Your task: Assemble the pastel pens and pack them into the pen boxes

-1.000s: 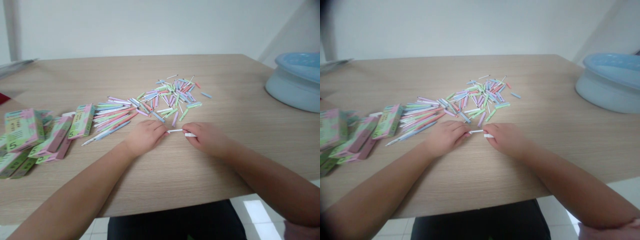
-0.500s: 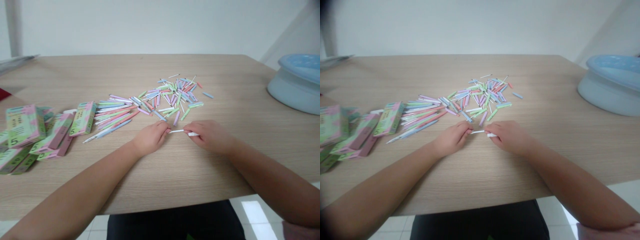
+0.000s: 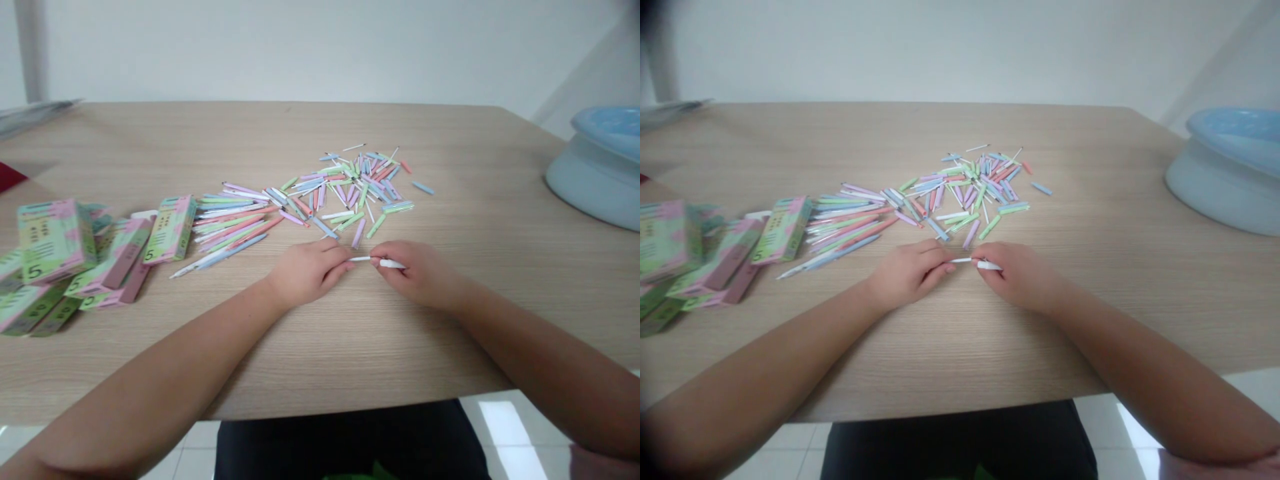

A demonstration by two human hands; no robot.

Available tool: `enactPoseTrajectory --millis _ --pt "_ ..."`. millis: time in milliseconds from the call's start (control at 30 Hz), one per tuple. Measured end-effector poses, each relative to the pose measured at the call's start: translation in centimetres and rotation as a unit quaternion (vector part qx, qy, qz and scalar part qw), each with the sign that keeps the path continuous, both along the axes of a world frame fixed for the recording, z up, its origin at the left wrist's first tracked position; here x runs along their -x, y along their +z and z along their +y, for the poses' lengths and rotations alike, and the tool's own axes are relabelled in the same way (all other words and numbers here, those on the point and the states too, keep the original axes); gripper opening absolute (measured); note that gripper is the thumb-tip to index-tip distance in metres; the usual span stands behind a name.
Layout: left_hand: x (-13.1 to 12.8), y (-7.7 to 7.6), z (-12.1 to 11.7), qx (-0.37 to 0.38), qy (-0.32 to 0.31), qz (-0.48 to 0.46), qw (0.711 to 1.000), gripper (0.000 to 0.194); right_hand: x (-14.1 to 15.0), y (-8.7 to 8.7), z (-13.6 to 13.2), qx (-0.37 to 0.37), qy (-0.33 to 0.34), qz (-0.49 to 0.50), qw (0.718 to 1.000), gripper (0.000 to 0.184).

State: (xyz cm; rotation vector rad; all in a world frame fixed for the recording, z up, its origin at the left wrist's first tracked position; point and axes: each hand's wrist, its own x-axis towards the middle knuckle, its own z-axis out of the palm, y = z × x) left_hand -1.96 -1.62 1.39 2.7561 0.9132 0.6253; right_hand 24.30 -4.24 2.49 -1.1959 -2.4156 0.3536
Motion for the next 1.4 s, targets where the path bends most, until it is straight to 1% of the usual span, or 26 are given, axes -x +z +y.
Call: enactPoseTrajectory --millis 33,100,200,233,300,333,400,533,700,833,1100,1400 --pt "0.0 0.0 0.0 -0.005 -0.004 0.001 1.000 0.035 0.1 0.0 -0.1 0.002 0.002 -0.004 1.000 0.017" --pt "0.1 0.1 0.1 -0.010 -0.005 -0.007 1.000 0.034 0.1 0.1 -0.4 0.004 -0.015 0.003 1.000 0.018" --pt "0.2 0.1 0.1 -0.009 -0.007 -0.020 1.000 0.033 -0.3 0.5 -0.8 0.017 -0.033 0.057 0.998 0.030" --pt "0.2 0.1 0.2 -0.008 -0.007 -0.022 1.000 0.032 -0.6 0.7 -0.9 0.025 -0.026 0.080 0.996 0.028" --pt "0.3 0.1 0.2 -0.006 -0.003 -0.025 1.000 0.032 -1.1 1.1 -0.9 0.037 -0.010 0.114 0.993 0.015" --pt "0.3 0.1 0.2 -0.004 -0.002 -0.027 1.000 0.032 -1.3 1.3 -0.8 0.036 -0.013 0.123 0.992 0.012" --pt "0.4 0.1 0.3 -0.003 -0.001 -0.034 0.999 0.032 -1.7 1.6 -0.6 0.034 -0.015 0.118 0.992 0.012" --pt "0.5 0.2 0.5 -0.007 -0.001 -0.040 0.999 0.032 -2.0 1.9 0.0 0.037 0.016 0.080 0.996 0.009" --pt "0.5 0.1 0.5 -0.012 -0.005 -0.043 0.999 0.030 -2.1 1.8 0.4 0.022 0.034 0.073 0.997 0.005" --pt "0.5 0.0 0.6 -0.012 -0.003 -0.034 0.999 0.030 -1.8 1.8 0.3 0.030 0.042 0.072 0.996 0.004" --pt "0.7 -0.1 0.7 -0.017 -0.004 -0.021 1.000 0.030 -1.5 1.8 0.3 0.020 0.023 0.046 0.998 0.009" --pt "0.3 -0.1 0.4 -0.031 -0.015 0.004 0.999 0.030 -1.1 0.7 0.5 0.005 0.048 0.028 0.998 0.016"
